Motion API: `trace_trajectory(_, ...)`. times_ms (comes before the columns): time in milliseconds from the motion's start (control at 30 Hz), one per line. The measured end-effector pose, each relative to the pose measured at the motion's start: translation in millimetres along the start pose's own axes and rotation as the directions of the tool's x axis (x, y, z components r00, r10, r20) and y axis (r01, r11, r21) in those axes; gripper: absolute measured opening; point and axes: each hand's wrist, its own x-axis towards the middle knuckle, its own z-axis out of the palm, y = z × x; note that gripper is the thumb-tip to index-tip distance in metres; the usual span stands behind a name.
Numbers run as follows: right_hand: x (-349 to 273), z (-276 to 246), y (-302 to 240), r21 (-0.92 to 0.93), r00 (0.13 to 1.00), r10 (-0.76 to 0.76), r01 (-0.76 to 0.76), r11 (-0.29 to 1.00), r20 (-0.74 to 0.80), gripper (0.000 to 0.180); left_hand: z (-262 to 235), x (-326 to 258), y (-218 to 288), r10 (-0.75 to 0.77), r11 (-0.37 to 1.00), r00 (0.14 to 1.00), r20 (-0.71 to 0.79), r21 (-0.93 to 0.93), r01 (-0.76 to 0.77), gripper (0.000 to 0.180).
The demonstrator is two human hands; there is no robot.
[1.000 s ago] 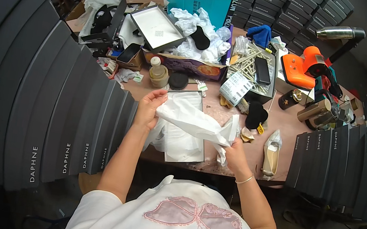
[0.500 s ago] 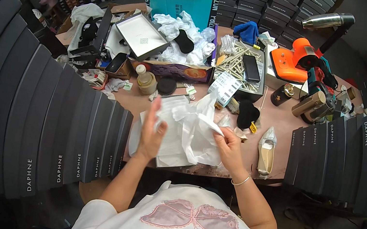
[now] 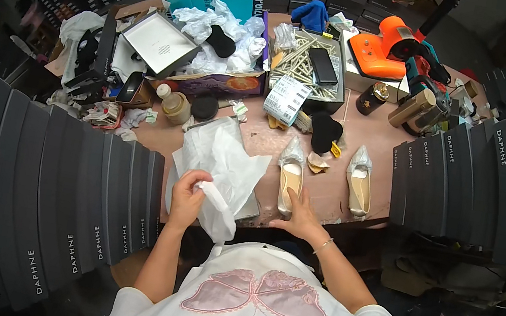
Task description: Packaging shoes into boxes after inspection and applying labels.
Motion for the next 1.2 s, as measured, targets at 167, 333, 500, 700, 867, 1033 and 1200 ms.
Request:
trace_trajectory(167,13,51,52,0.073,0.964,-0.118,0.139,0.988,-0.239,0.069,51,41,34,0.225,0.919,0.960,0.166,0.292,-0.266,0.018)
trace_trajectory(333,-89,-73,40,0.988,0.999,0.040,0.016,0.152,-0.023,0.068,89,82,-8,-0.343,0.835,0.908,0.240,-0.365,0.412,0.010)
trace_trajectory(500,-148,-130,6,0.997,0.994,-0.095,0.061,0.046,-0.056,0.064,130,88,26,-0.228,0.798,0.966,0.121,-0.545,0.256,0.015)
trace_trajectory(700,-87,-84,-10,0.990,0.999,-0.046,-0.010,0.143,0.016,0.049,122,44,68,0.127,0.967,0.928,0.351,-0.253,-0.036,0.013)
trace_trajectory(867,-78,-45,11,0.928,0.992,0.077,-0.065,-0.367,0.100,0.058,94,61,46,0.242,0.915,0.902,0.357,0.226,-0.335,0.025)
trace_trajectory(1033,-85,-40,17,0.850,0.990,-0.035,-0.134,-0.509,0.136,0.060,93,49,52,0.228,0.925,0.894,0.386,0.200,-0.322,0.020)
trace_trajectory(1200,-84,-45,16,0.832,0.986,-0.117,-0.160,-0.530,0.116,0.060,110,13,84,0.234,0.963,0.911,0.340,0.044,-0.264,0.020)
